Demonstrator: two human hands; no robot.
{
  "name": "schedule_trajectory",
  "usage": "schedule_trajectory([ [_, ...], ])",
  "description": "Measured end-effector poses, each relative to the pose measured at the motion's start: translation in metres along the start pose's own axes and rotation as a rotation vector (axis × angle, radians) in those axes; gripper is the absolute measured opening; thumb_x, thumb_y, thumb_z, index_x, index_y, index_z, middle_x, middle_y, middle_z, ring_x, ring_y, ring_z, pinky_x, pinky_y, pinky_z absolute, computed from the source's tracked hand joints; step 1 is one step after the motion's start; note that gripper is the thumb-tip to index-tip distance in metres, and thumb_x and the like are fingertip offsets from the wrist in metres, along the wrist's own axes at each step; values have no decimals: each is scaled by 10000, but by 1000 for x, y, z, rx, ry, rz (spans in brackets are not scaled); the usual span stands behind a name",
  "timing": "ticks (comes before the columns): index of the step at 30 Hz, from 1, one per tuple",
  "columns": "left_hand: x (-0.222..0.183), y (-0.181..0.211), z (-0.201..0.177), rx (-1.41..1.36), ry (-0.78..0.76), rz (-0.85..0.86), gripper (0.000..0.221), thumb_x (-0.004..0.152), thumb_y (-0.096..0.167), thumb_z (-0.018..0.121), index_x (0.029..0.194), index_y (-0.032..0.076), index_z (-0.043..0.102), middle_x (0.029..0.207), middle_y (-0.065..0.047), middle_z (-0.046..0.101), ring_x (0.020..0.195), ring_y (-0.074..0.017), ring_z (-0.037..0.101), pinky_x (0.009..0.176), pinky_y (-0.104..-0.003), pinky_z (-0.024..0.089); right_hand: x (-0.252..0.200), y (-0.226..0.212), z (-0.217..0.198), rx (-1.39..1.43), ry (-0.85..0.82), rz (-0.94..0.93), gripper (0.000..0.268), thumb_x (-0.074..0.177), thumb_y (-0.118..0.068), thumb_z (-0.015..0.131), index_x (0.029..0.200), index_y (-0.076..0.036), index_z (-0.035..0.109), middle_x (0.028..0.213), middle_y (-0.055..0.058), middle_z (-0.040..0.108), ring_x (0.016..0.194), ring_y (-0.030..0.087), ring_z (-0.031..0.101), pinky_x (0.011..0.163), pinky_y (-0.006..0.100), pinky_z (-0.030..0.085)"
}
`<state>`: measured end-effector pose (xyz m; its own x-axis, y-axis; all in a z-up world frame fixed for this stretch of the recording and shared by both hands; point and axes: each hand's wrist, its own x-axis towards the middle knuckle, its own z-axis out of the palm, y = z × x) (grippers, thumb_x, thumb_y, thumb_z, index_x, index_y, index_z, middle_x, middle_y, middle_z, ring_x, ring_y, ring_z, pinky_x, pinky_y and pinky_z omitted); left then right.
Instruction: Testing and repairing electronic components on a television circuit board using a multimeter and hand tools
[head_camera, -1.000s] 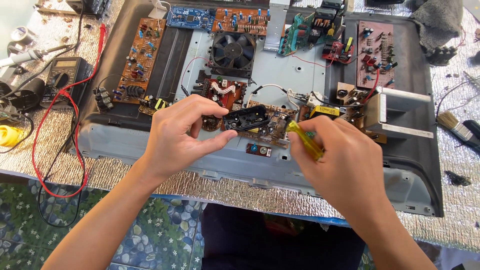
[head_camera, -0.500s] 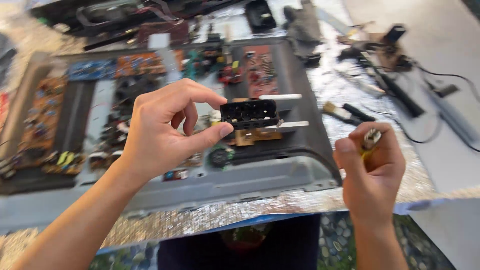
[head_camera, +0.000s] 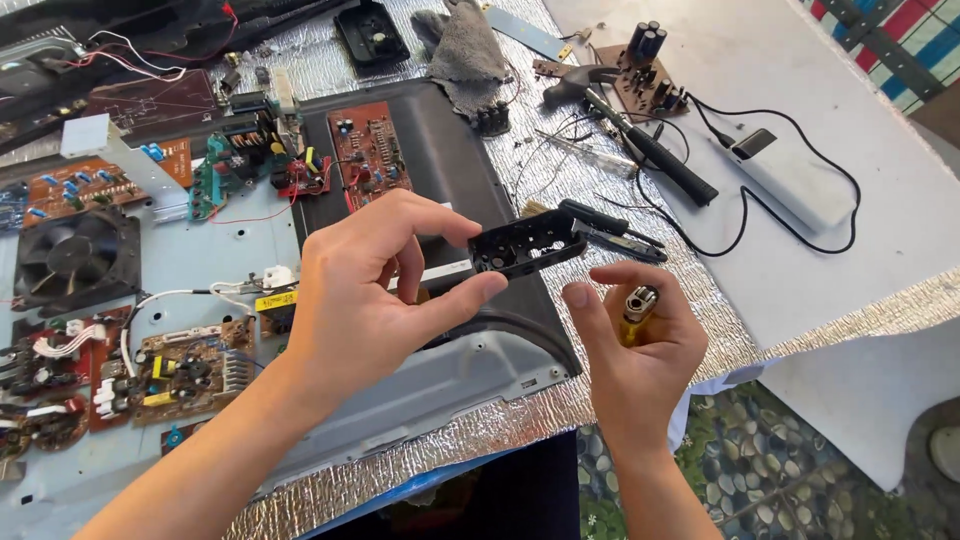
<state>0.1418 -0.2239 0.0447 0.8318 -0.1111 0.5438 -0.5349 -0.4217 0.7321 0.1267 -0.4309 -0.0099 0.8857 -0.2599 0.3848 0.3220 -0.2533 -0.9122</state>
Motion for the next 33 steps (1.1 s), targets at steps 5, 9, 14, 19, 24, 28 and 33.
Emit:
schedule_trajectory([
  [5,6,-3,9,1,-31,19,290,746,109,894,968,50,718,913,-8,717,512,-51,458,444,-193,335,10,5,1,-9,21,-22,209,895,-222,788,999,-67,693,698,-47,553,498,2,300,478,171,203],
  [9,7,-4,11,-8,-34,9,295,738,87,893,971,52,717,910,-12,721,508,-53,472,445,-189,337,13,7,-1,19,15,-20,100,954,-140,738,975,-57,685,680,-57,494,523,14,330,492,183,220],
  [14,7,-5,11,-10,-35,7,302,731,91,897,970,46,717,920,-21,725,506,-53,469,443,-188,333,15,8,-3,16,24,-22,80,965,-115,729,988,-54,682,687,-58,486,527,11,329,493,178,222],
  [19,7,-7,7,-1,-41,-13,268,750,95,892,960,51,731,874,3,696,522,-48,450,446,-190,343,20,17,-9,-39,18,-61,120,982,-158,725,1016,-49,689,715,-42,518,517,28,309,492,207,201],
  [24,6,-10,-8,48,-23,-51,269,756,90,889,973,59,733,858,8,703,527,-48,456,459,-189,355,41,22,-20,-89,-53,-56,134,998,-134,729,1024,-11,684,699,-19,548,542,39,373,500,197,252],
  [28,3,-10,-29,98,4,-58,282,783,95,891,1006,39,727,622,19,605,499,-40,416,470,-184,296,66,30,-28,-234,-149,-97,105,998,-82,758,1020,9,711,700,35,592,488,68,397,436,195,261],
  [33,-7,-9,-61,172,59,-87,272,809,48,884,1020,12,717,771,-24,653,545,-70,483,526,-200,349,90,36,-36,-377,-207,-112,139,1016,-98,767,1021,30,715,701,49,579,509,87,381,452,224,266],
])
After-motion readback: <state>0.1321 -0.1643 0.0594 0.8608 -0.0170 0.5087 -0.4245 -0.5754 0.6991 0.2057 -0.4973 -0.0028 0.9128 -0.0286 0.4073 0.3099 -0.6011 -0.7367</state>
